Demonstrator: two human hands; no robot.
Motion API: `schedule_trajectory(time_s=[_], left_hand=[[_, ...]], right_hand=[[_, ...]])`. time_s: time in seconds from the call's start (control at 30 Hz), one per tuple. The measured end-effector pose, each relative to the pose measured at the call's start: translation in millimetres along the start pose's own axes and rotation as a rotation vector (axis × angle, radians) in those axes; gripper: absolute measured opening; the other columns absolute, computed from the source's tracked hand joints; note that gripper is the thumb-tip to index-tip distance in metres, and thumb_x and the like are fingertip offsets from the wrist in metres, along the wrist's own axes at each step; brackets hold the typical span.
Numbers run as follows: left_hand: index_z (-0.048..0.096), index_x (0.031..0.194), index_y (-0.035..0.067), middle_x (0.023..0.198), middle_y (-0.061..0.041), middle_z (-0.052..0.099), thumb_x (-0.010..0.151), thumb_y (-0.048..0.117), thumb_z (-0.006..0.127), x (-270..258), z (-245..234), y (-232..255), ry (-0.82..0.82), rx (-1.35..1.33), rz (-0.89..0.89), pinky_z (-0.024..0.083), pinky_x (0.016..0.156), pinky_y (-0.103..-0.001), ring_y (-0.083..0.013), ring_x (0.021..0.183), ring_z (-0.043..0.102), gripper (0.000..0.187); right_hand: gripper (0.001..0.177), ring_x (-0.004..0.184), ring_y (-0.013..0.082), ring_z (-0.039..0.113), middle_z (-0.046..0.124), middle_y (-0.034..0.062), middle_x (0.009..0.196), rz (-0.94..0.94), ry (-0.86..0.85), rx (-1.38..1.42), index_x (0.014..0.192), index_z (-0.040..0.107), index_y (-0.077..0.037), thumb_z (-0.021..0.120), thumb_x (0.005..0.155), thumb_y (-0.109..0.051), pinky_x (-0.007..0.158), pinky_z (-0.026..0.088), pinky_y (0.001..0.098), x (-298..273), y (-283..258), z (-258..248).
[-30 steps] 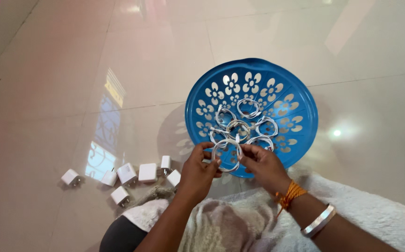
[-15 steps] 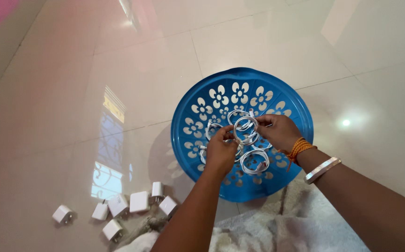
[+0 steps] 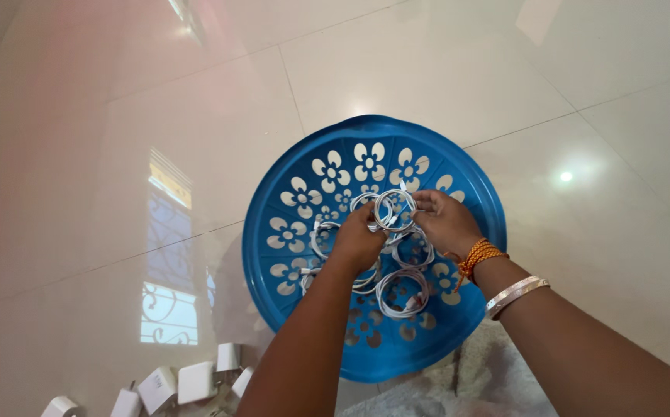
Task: The person sits on the floor and picks up white charging cables and power adapters, placing the adapters into a blue plastic basket one by one.
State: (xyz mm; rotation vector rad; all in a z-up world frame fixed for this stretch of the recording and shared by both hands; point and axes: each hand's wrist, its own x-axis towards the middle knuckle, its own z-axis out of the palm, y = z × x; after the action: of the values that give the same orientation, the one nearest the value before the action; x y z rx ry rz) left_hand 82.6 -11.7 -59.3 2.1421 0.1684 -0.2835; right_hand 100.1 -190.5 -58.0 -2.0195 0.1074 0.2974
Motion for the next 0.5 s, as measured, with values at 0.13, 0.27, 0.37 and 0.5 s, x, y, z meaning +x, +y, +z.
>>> schedule_trajectory(time_s=[0.13, 0.27, 0.37, 0.5], left_hand=[[0.055, 0.145, 0.011, 0.135, -0.014, 0.067, 0.088, 0.015, 0.072, 15, 12, 2, -0.031, 0.031, 0.007, 0.053, 0.100, -0.043, -0.0324, 0.121, 0.065, 0.060], [0.046, 0.151, 0.014, 0.136, -0.017, 0.065, 0.091, 0.018, 0.069, 20, 15, 9, -0.090, 0.176, -0.091, 0.051, 0.101, -0.047, -0.0365, 0.123, 0.063, 0.064], [0.039, 0.154, 0.011, 0.139, -0.021, 0.059, 0.091, 0.017, 0.070, 17, 17, 1, -0.046, 0.236, 0.020, 0.050, 0.101, -0.047, -0.0392, 0.125, 0.060, 0.071], [0.045, 0.153, 0.015, 0.134, -0.020, 0.065, 0.090, 0.017, 0.069, 2, 2, 4, -0.043, 0.191, 0.001, 0.052, 0.100, -0.046, -0.0380, 0.121, 0.064, 0.068]], right_hand=[[0.045, 0.125, 0.0241, 0.066, 0.066, 0.0142, 0.138, 0.003, 0.014, 0.079, 0.138, 0.058, -0.004, 0.061, 0.094, -0.016, 0.104, 0.054, 0.0352, 10, 12, -1], [0.043, 0.126, 0.0238, 0.065, 0.065, 0.0147, 0.138, -0.040, 0.056, 0.050, 0.135, 0.060, -0.004, 0.062, 0.094, -0.016, 0.105, 0.052, 0.0351, 12, 15, -4], [0.041, 0.125, 0.0237, 0.065, 0.067, 0.0148, 0.137, -0.083, 0.083, 0.028, 0.133, 0.063, -0.005, 0.061, 0.094, -0.015, 0.104, 0.052, 0.0351, 5, 11, -5], [0.039, 0.121, 0.0239, 0.071, 0.072, 0.0146, 0.131, -0.019, 0.070, 0.030, 0.131, 0.067, -0.007, 0.061, 0.094, -0.017, 0.102, 0.055, 0.0353, -4, -2, -3]])
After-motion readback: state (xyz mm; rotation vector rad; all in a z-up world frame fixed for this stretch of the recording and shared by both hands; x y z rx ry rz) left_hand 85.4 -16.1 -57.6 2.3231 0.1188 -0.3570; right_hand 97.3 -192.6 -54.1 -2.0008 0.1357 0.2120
